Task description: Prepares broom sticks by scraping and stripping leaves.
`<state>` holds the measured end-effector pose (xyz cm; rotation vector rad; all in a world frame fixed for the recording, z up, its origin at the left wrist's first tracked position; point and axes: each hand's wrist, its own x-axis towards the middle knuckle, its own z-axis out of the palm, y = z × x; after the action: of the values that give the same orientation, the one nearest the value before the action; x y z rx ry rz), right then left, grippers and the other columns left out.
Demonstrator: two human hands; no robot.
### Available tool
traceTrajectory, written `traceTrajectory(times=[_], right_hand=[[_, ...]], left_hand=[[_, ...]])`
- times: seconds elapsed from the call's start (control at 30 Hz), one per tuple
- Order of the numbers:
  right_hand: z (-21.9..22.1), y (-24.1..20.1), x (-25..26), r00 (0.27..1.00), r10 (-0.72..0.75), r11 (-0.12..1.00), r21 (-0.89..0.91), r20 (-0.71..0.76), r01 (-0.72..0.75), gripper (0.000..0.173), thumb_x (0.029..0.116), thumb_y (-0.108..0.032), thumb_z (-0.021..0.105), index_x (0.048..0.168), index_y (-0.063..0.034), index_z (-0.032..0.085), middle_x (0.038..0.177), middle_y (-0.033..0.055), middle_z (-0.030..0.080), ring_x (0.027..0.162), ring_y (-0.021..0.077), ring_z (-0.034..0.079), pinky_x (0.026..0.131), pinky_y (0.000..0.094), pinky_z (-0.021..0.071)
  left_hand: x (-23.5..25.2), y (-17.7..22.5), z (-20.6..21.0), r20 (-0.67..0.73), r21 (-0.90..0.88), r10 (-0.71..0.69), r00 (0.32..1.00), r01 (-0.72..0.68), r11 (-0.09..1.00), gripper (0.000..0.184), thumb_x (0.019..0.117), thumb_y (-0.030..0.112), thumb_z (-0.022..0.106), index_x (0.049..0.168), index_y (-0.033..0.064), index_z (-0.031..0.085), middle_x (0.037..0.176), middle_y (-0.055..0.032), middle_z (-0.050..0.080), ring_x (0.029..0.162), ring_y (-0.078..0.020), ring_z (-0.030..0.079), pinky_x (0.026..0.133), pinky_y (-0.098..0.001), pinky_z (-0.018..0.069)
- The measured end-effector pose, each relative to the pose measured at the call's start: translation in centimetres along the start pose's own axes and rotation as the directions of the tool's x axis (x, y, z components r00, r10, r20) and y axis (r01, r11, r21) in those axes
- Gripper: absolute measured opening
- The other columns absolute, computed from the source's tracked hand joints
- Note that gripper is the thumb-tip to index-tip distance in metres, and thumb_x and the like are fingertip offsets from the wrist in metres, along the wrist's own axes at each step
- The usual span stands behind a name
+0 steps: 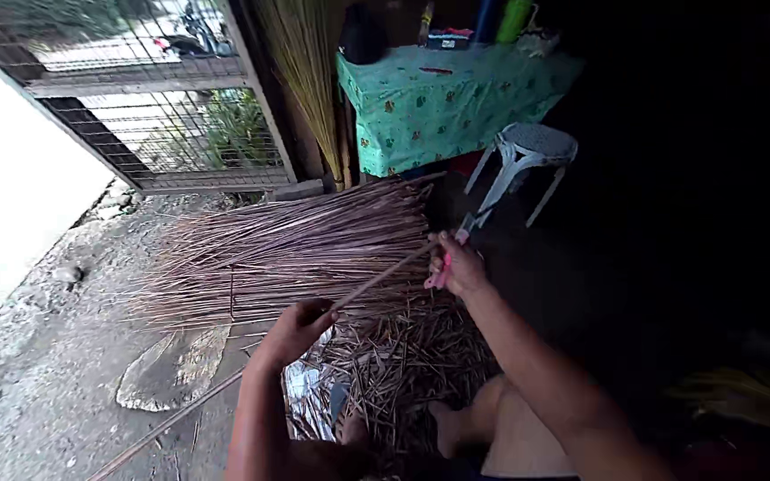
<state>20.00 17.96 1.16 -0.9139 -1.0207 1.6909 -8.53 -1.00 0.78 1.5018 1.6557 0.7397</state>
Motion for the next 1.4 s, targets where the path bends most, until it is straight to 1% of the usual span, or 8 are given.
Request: traceTrajectory(times=[0.13,0.4,0.6,0.73,0.87,1.03,1.23,1.4], right_hand=[[3.0,2.6,-2.8,0.971,0.153,0.987,0.012,0.184,-0.158,0.028,0.1080,-0.025,0.050,0.121,-0.0043,0.063,0.075,0.0023,0.060,0.051,0.0077,0.050,0.049,0.0232,0.0480],[2.5,1.9,-3.2,0.958,-0.006,0.999,0.046,0.285,-0.008,0.025,0.1048,-0.024,0.057,0.121,-0.0077,0.067,0.077,0.0014,0.060,0.049,0.0047,0.045,0.046,0.0198,0.0433],[3.6,3.0,-4.3,0.904,0.250,0.966,-0.022,0.347,-0.258,0.033,0.1114,-0.030,0.038,0.119,-0.0072,0.060,0.075,0.0048,0.062,0.048,0.0097,0.052,0.047,0.0242,0.0501],[3.2,2.7,-4.6,0.874,0.196,0.957,-0.279,0.444,-0.072,0.031,0.1100,-0.036,0.041,0.119,-0.0109,0.057,0.073,0.0029,0.060,0.049,0.0073,0.047,0.048,0.0221,0.0439],[2.0,2.1,-4.2,0.823,0.108,0.958,-0.280,0.557,0.063,0.059,0.1082,-0.044,0.027,0.153,-0.0101,0.044,0.090,0.0035,0.065,0.069,0.0097,0.057,0.066,0.0252,0.0508],[1.6,1.5,-3.6,0.792,0.007,0.911,-0.331,0.611,0.247,0.029,0.1070,-0.021,0.046,0.124,-0.0044,0.063,0.086,0.0065,0.064,0.069,0.0135,0.060,0.062,0.0284,0.0537],[1.6,2.5,-3.8,0.693,0.218,0.877,-0.449,0.687,0.170,0.033,0.1051,-0.018,0.056,0.134,-0.0034,0.063,0.091,0.0061,0.070,0.066,0.0100,0.064,0.061,0.0249,0.0569],[1.5,2.8,-3.4,0.688,0.092,0.866,-0.399,0.720,0.303,0.029,0.1034,-0.017,0.059,0.127,-0.0026,0.067,0.085,0.0050,0.069,0.065,0.0086,0.061,0.061,0.0240,0.0546]], left_hand=[[1.6,2.3,2.2,-0.012,-0.037,0.053,0.999,-0.053,0.998,0.037,0.1044,0.034,0.057,0.131,0.0099,0.064,0.088,-0.0007,0.069,0.069,-0.0089,0.065,0.068,-0.0292,0.0574],[1.6,1.0,2.3,-0.076,-0.021,0.166,0.983,-0.168,0.986,0.024,0.1038,0.026,0.058,0.107,0.0085,0.073,0.079,0.0024,0.068,0.062,-0.0045,0.060,0.062,-0.0256,0.0536],[1.8,2.6,3.1,-0.170,0.010,0.253,0.952,-0.255,0.967,0.022,0.1056,0.023,0.056,0.108,0.0089,0.072,0.073,0.0020,0.063,0.057,-0.0061,0.054,0.055,-0.0255,0.0488],[1.5,2.0,2.9,-0.141,0.013,0.205,0.969,-0.205,0.979,0.023,0.1055,0.021,0.048,0.101,0.0079,0.067,0.070,-0.0010,0.060,0.058,-0.0110,0.059,0.057,-0.0308,0.0537],[1.6,2.1,2.9,-0.177,0.016,0.162,0.971,-0.162,0.987,0.029,0.1066,0.022,0.041,0.105,0.0066,0.065,0.070,-0.0006,0.058,0.057,-0.0104,0.056,0.056,-0.0301,0.0504],[2.1,2.0,3.3,-0.178,0.062,0.195,0.965,-0.186,0.981,0.032,0.1092,0.029,0.042,0.113,0.0097,0.067,0.067,0.0021,0.052,0.055,-0.0088,0.050,0.054,-0.0291,0.0457],[2.0,1.9,3.5,-0.087,-0.024,0.212,0.973,-0.215,0.976,0.032,0.1077,0.027,0.044,0.107,0.0103,0.071,0.065,0.0056,0.051,0.054,-0.0040,0.046,0.053,-0.0236,0.0422],[1.6,2.0,3.1,-0.037,-0.159,0.255,0.966,-0.258,0.953,0.032,0.1075,0.026,0.045,0.103,0.0097,0.072,0.062,0.0068,0.048,0.052,-0.0033,0.043,0.051,-0.0213,0.0381]])
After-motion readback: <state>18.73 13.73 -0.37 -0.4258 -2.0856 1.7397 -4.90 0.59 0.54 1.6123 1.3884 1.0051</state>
